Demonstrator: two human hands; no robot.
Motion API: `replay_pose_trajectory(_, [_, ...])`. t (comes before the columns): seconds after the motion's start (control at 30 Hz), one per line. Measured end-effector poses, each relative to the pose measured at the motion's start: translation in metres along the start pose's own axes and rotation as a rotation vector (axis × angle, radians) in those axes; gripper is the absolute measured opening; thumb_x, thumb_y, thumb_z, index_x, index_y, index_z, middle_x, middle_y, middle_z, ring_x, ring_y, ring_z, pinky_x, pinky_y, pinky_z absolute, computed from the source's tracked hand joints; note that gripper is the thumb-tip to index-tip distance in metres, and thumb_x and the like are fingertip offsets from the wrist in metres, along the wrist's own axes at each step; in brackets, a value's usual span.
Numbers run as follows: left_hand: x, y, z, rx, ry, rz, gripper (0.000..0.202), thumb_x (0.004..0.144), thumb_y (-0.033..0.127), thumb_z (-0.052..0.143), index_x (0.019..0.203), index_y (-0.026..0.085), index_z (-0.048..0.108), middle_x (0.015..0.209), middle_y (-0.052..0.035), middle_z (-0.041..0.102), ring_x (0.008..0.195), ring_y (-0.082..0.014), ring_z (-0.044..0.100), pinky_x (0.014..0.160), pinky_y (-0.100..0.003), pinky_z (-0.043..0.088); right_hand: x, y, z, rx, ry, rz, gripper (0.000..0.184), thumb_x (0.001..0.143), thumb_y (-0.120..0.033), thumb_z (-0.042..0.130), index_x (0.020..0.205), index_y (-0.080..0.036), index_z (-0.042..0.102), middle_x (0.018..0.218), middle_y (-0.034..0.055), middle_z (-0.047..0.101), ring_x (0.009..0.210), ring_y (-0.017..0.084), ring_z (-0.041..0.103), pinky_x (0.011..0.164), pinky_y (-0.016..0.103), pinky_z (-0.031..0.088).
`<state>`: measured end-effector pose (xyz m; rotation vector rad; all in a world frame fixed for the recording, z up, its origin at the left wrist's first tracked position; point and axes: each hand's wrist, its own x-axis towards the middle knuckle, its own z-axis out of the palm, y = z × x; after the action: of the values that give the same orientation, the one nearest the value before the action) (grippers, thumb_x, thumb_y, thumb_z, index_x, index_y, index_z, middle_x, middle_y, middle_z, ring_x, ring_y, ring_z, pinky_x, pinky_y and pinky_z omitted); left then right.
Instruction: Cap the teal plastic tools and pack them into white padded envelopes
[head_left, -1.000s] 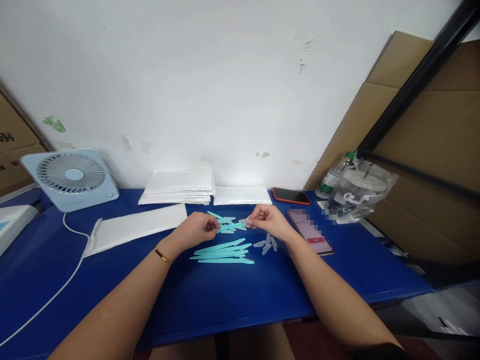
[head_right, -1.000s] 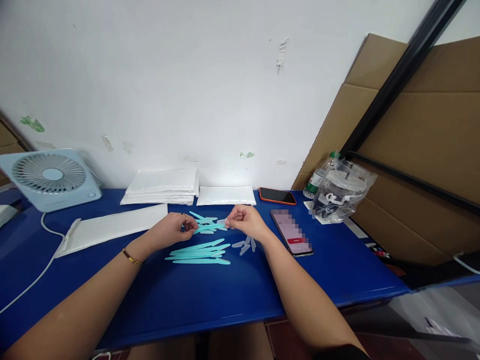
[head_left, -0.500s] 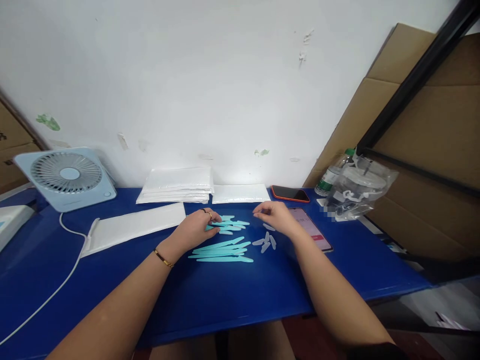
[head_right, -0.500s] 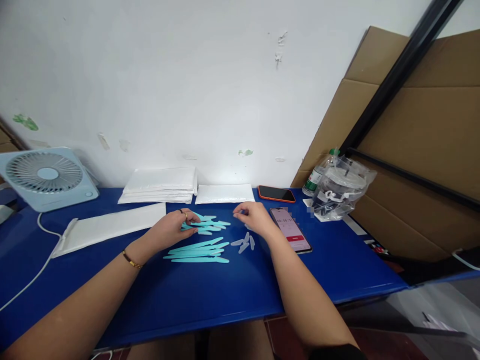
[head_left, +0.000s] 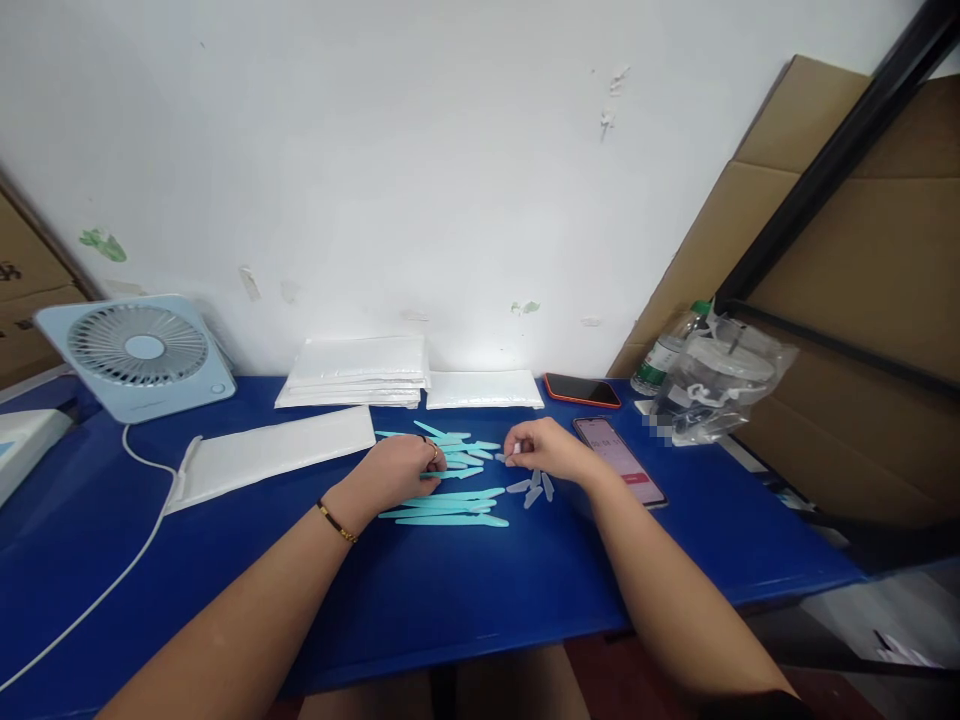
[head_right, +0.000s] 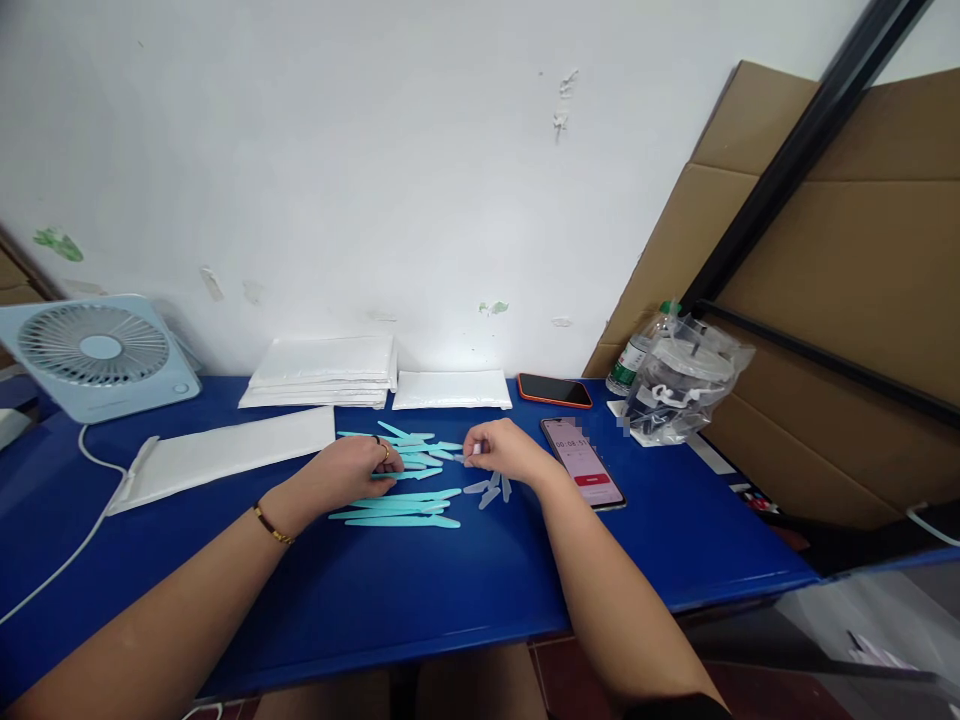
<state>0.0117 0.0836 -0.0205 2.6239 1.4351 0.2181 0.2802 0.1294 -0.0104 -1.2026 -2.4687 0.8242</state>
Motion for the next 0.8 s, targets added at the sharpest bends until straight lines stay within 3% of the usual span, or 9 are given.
replay_pose_trajectory(0.13, [0.001, 0.000, 0.000, 0.032, 0.015, 0.039, 0.019, 0.073, 0.018, 0.051, 0.080, 0.022, 0.068, 0.077, -0.0012, 0.069, 0.070, -0.0151, 0.061, 0.059, -0.023, 0.038, 0.001, -0.007, 0.009, 0.021, -0.008, -0.131, 0.010, 0.075, -0.024, 0.063, 0.080, -0.018, 0.069, 0.074, 0.0017, 0.066, 0.063, 0.011, 0.061, 0.056, 0.020, 0.043])
replay_pose_trajectory(0.3, [0.002, 0.002, -0.001, 0.078, 0.038, 0.068, 0.020, 0.070, 0.012, 0.048, 0.066, 0.020, 0.065, 0.062, -0.0006, 0.064, 0.059, -0.0136, 0.056, 0.052, -0.023, 0.032, 0.006, -0.011, 0.019, -0.031, 0.034, -0.179, 0.008, 0.075, -0.020, 0.064, 0.079, -0.018, 0.070, 0.076, 0.0018, 0.065, 0.062, 0.011, 0.059, 0.056, 0.021, 0.042])
replay_pose_trajectory(0.5, [0.005, 0.002, 0.002, -0.001, 0.042, 0.068, 0.022, 0.075, 0.013, 0.047, 0.078, 0.022, 0.067, 0.073, 0.0000, 0.068, 0.067, -0.0140, 0.059, 0.059, -0.023, 0.037, 0.015, -0.018, 0.034, -0.047, 0.074, -0.240, 0.005, 0.075, -0.018, 0.065, 0.077, -0.017, 0.070, 0.072, 0.0007, 0.063, 0.059, 0.009, 0.056, 0.054, 0.019, 0.039])
replay_pose_trajectory(0.67, [0.000, 0.008, -0.009, -0.119, 0.089, -0.004, 0.018, 0.080, 0.028, 0.052, 0.091, 0.021, 0.065, 0.086, -0.0021, 0.067, 0.077, -0.0154, 0.059, 0.065, -0.023, 0.041, 0.004, -0.019, 0.013, -0.031, 0.056, -0.201, 0.011, 0.079, -0.024, 0.061, 0.082, -0.019, 0.071, 0.079, 0.0019, 0.063, 0.064, 0.010, 0.056, 0.058, 0.021, 0.041])
replay_pose_trajectory(0.8, [-0.007, 0.016, -0.020, -0.217, -0.019, 0.027, 0.020, 0.079, 0.038, 0.057, 0.086, 0.022, 0.066, 0.082, -0.0007, 0.065, 0.075, -0.0148, 0.058, 0.062, -0.022, 0.040, -0.010, -0.013, -0.006, -0.068, -0.137, -0.137, 0.014, 0.069, -0.028, 0.070, 0.080, -0.019, 0.070, 0.081, 0.0015, 0.060, 0.064, 0.010, 0.055, 0.055, 0.020, 0.039])
